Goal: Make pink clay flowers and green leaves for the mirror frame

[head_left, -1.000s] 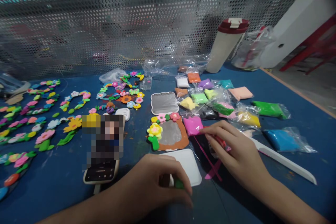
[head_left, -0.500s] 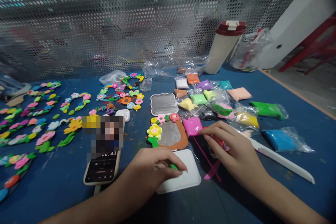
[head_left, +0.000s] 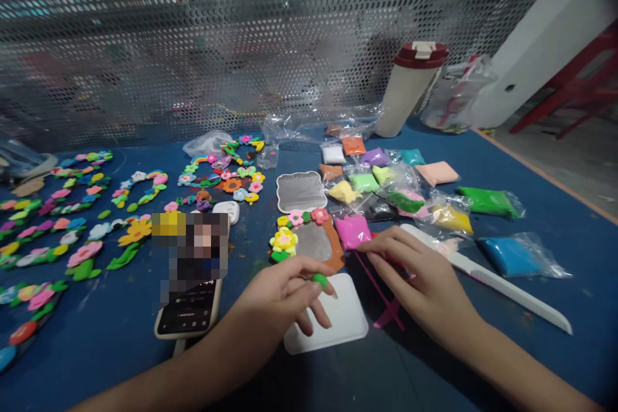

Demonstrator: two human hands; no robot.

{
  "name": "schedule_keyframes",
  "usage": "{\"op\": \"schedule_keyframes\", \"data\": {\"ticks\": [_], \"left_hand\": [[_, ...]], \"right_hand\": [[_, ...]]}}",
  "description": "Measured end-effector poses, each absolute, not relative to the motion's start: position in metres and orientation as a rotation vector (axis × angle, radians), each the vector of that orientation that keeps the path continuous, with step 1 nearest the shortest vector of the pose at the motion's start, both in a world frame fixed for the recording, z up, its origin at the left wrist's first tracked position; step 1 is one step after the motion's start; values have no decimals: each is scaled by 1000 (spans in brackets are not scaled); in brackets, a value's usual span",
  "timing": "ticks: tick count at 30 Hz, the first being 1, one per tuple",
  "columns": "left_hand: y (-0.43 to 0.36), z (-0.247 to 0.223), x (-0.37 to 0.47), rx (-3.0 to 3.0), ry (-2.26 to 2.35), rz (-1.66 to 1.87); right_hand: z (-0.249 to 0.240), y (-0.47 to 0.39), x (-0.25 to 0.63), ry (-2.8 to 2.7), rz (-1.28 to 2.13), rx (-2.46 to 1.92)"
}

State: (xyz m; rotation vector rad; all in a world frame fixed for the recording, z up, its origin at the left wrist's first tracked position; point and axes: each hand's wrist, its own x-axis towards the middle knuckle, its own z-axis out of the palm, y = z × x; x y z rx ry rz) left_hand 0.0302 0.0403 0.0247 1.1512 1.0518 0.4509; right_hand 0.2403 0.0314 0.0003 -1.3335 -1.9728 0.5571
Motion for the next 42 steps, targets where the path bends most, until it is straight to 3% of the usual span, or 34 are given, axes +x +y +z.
{"op": "schedule_keyframes", "data": {"ticks": [8,22,29,42], "left_hand": [[40,24,30,1123,1089,454],[47,20,30,979,1050,585],[41,18,32,948,1051,591],[28,24,34,1313,1057,477]], "right_hand": [[-8,14,223,-2050,699,-1138],[-8,16,224,-1814,756,-1278],[-11,9,214,-1988,748,-973],[-17,3,209,-2135,345,-962]]}}
